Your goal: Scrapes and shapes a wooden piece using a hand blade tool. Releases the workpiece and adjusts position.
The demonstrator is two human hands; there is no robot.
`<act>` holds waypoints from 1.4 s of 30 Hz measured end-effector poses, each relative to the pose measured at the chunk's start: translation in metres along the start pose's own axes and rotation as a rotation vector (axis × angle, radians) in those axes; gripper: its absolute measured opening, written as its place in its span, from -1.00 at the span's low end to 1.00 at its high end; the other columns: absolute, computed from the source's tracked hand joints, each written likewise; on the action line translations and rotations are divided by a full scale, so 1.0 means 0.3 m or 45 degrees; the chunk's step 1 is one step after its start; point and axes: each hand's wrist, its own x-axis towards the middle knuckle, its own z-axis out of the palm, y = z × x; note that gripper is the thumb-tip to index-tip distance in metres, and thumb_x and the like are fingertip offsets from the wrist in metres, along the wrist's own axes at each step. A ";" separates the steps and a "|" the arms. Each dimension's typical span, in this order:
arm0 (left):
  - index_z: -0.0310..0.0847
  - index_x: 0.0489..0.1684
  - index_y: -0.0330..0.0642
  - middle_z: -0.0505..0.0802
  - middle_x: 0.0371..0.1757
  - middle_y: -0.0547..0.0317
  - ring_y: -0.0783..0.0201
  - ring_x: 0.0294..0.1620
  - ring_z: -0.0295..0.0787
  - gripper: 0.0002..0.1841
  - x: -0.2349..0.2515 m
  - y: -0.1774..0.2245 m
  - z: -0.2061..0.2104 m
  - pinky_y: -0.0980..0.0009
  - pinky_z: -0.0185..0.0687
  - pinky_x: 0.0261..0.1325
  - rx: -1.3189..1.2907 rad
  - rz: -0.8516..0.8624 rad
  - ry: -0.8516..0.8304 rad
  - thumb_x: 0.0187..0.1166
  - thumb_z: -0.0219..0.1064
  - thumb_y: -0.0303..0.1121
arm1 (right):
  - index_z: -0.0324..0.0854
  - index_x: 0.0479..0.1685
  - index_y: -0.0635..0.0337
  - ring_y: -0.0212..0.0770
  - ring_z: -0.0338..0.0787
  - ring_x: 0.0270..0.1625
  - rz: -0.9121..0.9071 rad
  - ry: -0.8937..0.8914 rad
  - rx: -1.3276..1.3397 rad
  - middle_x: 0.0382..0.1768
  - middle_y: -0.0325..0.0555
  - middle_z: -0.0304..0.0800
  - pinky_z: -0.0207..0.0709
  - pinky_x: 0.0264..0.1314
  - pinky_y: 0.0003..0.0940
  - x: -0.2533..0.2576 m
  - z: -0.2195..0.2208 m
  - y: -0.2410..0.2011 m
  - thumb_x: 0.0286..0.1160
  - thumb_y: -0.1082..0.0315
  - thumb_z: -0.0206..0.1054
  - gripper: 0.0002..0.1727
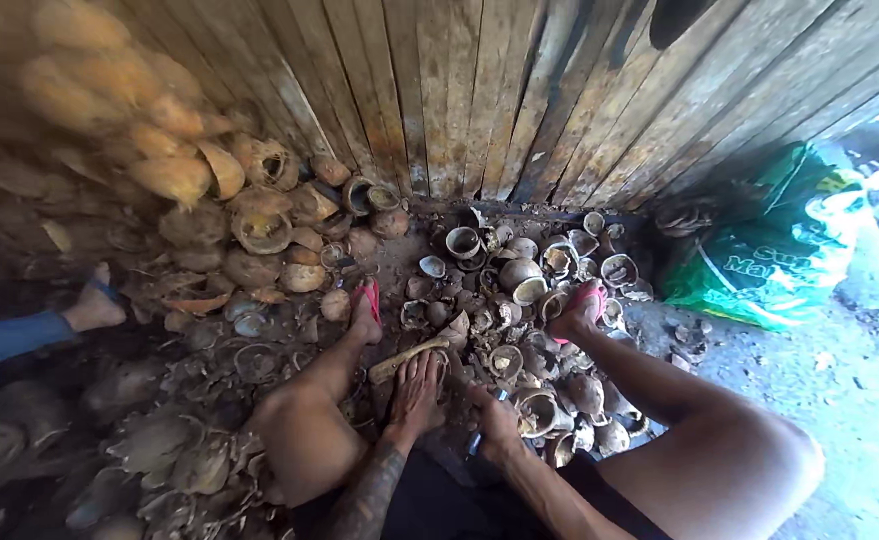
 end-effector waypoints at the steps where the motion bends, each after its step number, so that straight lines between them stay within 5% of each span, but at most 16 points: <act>1: 0.00 0.88 -0.25 0.24 0.85 -0.18 -0.21 0.85 0.10 0.13 0.018 -0.029 0.053 -0.18 -0.14 0.82 -0.001 0.022 0.093 0.22 0.60 -0.06 | 0.44 -0.29 0.21 -0.40 0.28 -0.82 0.017 -0.009 0.014 -0.72 -0.23 0.37 0.31 -0.79 -0.49 0.005 -0.002 0.002 0.72 0.37 0.27 -0.81; 3: -0.01 0.88 -0.20 0.29 0.83 -0.14 -0.15 0.82 0.17 0.22 0.084 -0.110 0.198 -0.14 -0.12 0.82 0.038 0.078 0.293 0.08 0.62 0.06 | 0.44 -0.28 0.21 -0.37 0.28 -0.81 0.044 -0.025 0.002 -0.70 -0.21 0.38 0.31 -0.78 -0.47 0.020 -0.017 0.003 0.70 0.37 0.29 -0.82; 6: -0.09 0.91 -0.22 0.28 0.84 -0.17 -0.17 0.82 0.20 0.28 0.088 -0.108 0.214 -0.17 0.00 0.79 0.124 0.049 0.283 0.06 0.62 0.07 | 0.45 -0.31 0.23 -0.37 0.31 -0.80 -0.008 -0.052 -0.161 -0.70 -0.20 0.42 0.35 -0.76 -0.45 0.028 -0.044 -0.015 0.65 0.44 0.32 -0.83; 10: -0.21 0.95 -0.05 0.19 0.86 -0.18 -0.24 0.79 0.16 0.45 0.080 -0.107 0.186 -0.23 0.05 0.72 0.042 0.082 0.207 -0.19 0.78 -0.06 | 0.64 -0.26 0.29 -0.36 0.58 -0.58 -0.528 -0.221 -0.826 -0.51 -0.18 0.65 0.55 -0.50 -0.41 0.078 -0.103 -0.011 0.23 0.47 0.55 -0.80; 12: -0.24 0.96 0.05 0.18 0.87 -0.11 -0.23 0.81 0.14 0.43 0.075 -0.126 0.133 -0.28 0.09 0.71 -0.156 0.108 0.136 -0.12 0.78 -0.09 | 0.67 -0.21 0.25 -0.37 0.68 -0.39 -0.674 -0.317 -1.096 -0.40 -0.19 0.71 0.64 -0.26 -0.38 0.082 -0.117 -0.029 0.15 0.40 0.59 -0.74; 14: -0.10 0.93 0.02 0.27 0.84 -0.09 -0.16 0.80 0.21 0.25 0.096 -0.165 0.094 -0.22 0.20 0.71 -0.337 0.142 0.153 0.08 0.68 -0.07 | 0.67 -0.22 0.24 -0.39 0.68 -0.37 -0.708 -0.362 -1.156 -0.40 -0.21 0.71 0.63 -0.23 -0.41 0.091 -0.117 -0.040 0.12 0.40 0.59 -0.73; 17: 0.18 0.83 -0.03 0.42 0.75 -0.09 -0.06 0.74 0.34 -0.09 0.131 -0.192 0.070 -0.05 0.30 0.73 -0.391 0.214 0.173 0.36 0.52 -0.15 | 0.66 -0.23 0.23 -0.44 0.66 -0.38 -0.695 -0.405 -1.114 -0.41 -0.25 0.70 0.61 -0.24 -0.47 0.100 -0.115 -0.052 0.14 0.42 0.59 -0.75; 22: 0.22 0.82 -0.05 0.40 0.76 -0.07 -0.07 0.74 0.33 -0.31 0.130 -0.160 0.074 -0.01 0.28 0.73 -0.267 0.124 0.203 0.60 0.24 -0.27 | 0.67 -0.28 0.20 -0.42 0.62 -0.55 -0.678 -0.369 -0.954 -0.50 -0.26 0.69 0.56 -0.48 -0.47 0.047 -0.116 -0.065 0.16 0.41 0.58 -0.79; 28: 0.25 0.79 -0.11 0.51 0.63 -0.27 -0.32 0.62 0.38 -0.17 0.092 -0.108 0.168 -0.19 0.30 0.62 -0.346 -0.137 0.475 0.37 0.44 -0.31 | 0.64 -0.35 0.21 -0.33 0.57 -0.63 -0.591 -0.287 -0.686 -0.56 -0.19 0.67 0.49 -0.59 -0.42 -0.067 -0.165 -0.094 0.19 0.43 0.55 -0.83; 33: -0.06 0.91 -0.16 0.34 0.75 -0.35 -0.34 0.72 0.29 0.09 0.016 -0.049 0.084 -0.18 0.26 0.68 -0.448 -0.422 0.347 0.23 0.54 -0.29 | 0.60 -0.34 0.21 -0.36 0.42 -0.76 -0.479 -0.274 -0.566 -0.65 -0.18 0.57 0.35 -0.75 -0.45 -0.133 -0.159 -0.090 0.23 0.42 0.53 -0.83; 35: -0.08 0.90 -0.17 0.34 0.76 -0.33 -0.30 0.66 0.42 0.09 -0.010 -0.045 0.050 -0.19 0.42 0.57 -0.575 -0.500 0.294 0.27 0.57 -0.27 | 0.60 -0.34 0.20 -0.36 0.41 -0.79 -0.459 -0.270 -0.565 -0.66 -0.19 0.57 0.37 -0.77 -0.46 -0.143 -0.148 -0.086 0.24 0.43 0.51 -0.83; 38: 0.28 0.70 -0.09 0.72 0.42 -0.19 -0.18 0.33 0.75 -0.06 0.015 -0.120 0.133 -0.20 0.67 0.28 -0.686 -0.539 0.422 0.19 0.65 -0.13 | 0.59 -0.33 0.23 -0.35 0.39 -0.81 -0.442 -0.242 -0.539 -0.67 -0.16 0.55 0.35 -0.79 -0.44 -0.143 -0.140 -0.070 0.24 0.46 0.52 -0.83; 42: 0.55 0.30 -0.32 0.62 0.42 -0.26 -0.11 0.35 0.67 -0.35 0.018 -0.165 0.142 0.00 0.62 0.38 -0.732 -0.520 0.524 0.30 0.61 -0.11 | 0.57 -0.34 0.23 -0.36 0.37 -0.81 -0.419 -0.218 -0.487 -0.66 -0.15 0.54 0.33 -0.79 -0.45 -0.149 -0.136 -0.061 0.24 0.46 0.51 -0.83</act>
